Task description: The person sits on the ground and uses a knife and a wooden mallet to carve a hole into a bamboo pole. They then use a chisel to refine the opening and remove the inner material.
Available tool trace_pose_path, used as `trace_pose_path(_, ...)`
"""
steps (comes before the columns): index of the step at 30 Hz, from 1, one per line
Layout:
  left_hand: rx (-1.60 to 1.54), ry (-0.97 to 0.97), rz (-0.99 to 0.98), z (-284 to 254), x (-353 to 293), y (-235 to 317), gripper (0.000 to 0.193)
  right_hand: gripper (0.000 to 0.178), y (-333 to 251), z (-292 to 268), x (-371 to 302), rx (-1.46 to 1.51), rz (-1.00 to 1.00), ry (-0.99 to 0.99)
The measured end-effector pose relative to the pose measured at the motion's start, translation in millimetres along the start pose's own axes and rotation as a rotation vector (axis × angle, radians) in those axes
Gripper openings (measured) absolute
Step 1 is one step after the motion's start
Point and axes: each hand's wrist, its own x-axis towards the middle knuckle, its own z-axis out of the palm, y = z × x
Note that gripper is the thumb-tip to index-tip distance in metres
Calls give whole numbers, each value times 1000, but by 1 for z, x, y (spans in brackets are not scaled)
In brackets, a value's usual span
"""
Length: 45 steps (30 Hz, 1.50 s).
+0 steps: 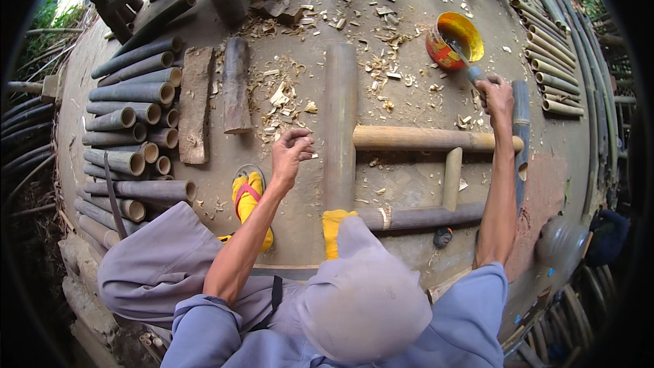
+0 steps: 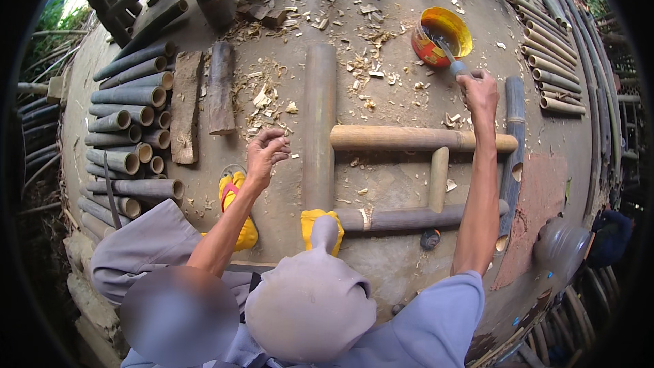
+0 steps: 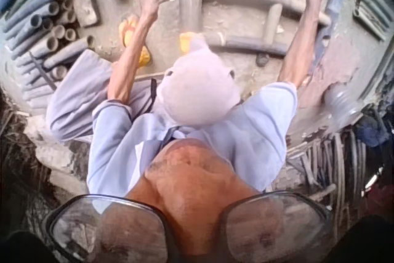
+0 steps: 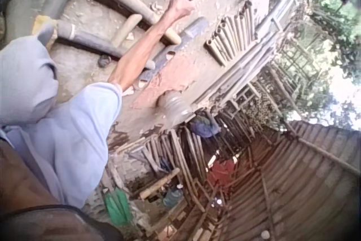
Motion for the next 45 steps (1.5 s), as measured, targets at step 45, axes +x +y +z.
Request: trace_pose_path(45,67,192,804,-61,-62,173,42,93,-180,100,-132,-198,-766,-682)
